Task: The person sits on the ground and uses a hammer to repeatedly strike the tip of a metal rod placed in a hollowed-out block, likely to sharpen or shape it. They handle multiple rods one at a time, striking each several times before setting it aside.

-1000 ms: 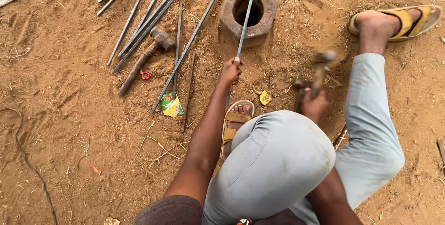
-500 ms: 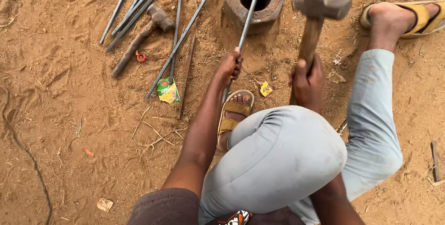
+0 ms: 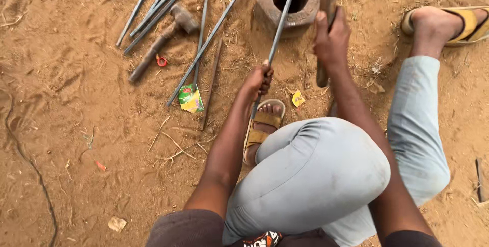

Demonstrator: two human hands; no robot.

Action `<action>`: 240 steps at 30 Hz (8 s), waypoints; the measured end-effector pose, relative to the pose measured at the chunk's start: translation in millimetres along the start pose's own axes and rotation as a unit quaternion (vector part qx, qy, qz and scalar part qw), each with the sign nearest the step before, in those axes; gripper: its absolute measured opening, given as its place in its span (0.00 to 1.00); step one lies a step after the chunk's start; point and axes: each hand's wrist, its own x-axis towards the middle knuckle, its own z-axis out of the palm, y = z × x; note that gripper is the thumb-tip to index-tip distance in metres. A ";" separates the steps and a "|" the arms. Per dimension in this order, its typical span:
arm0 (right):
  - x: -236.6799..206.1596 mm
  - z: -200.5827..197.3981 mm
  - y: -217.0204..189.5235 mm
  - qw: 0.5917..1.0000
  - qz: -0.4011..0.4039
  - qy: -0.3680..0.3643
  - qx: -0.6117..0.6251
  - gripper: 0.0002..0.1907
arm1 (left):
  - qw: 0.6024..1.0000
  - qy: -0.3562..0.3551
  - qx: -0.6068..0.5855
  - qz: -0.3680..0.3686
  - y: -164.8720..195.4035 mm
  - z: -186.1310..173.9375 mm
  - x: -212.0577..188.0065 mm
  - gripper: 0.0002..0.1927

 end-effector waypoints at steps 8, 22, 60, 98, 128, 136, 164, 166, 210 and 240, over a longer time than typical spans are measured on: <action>-14.6 7.3 -10.6 0.995 0.068 -0.059 -0.045 0.20 | 1.000 0.005 -0.017 -0.012 -9.3 -5.9 -22.1 0.22; 25.7 13.6 20.9 0.982 -0.112 -0.023 -0.148 0.27 | 0.994 0.063 -0.013 -0.092 -138.3 -70.2 -174.2 0.23; 17.4 -29.3 -2.7 0.999 0.045 -0.017 -0.015 0.21 | 0.983 0.123 -0.047 -0.125 -258.9 -105.8 -322.9 0.25; -115.7 -10.8 105.5 0.938 0.340 -0.059 -0.022 0.17 | 0.937 -0.115 -0.214 0.253 238.1 184.0 -30.2 0.17; 1.4 20.3 -26.0 0.997 -0.022 -0.051 -0.062 0.28 | 0.920 0.200 0.303 0.146 -159.9 -54.4 -167.4 0.26; 13.9 14.8 -6.7 0.986 -0.140 0.006 -0.088 0.23 | 0.896 0.241 0.361 0.088 -181.1 -61.4 -230.0 0.22; -18.0 -34.6 -3.0 0.997 -0.043 0.040 0.051 0.12 | 0.978 0.176 0.050 -0.095 -274.3 -108.5 -362.1 0.17; -46.3 -37.2 -5.2 0.999 -0.028 0.035 0.031 0.14 | 0.975 0.189 0.046 -0.109 -273.4 -107.6 -359.9 0.18; -69.5 -14.6 23.8 0.989 -0.076 0.086 -0.092 0.22 | 0.922 0.216 0.317 0.049 -131.6 -87.1 -146.6 0.35; -128.8 -10.8 132.9 0.939 0.244 -0.032 -0.240 0.34 | 0.898 -0.130 -0.272 0.321 230.9 186.6 -1.9 0.16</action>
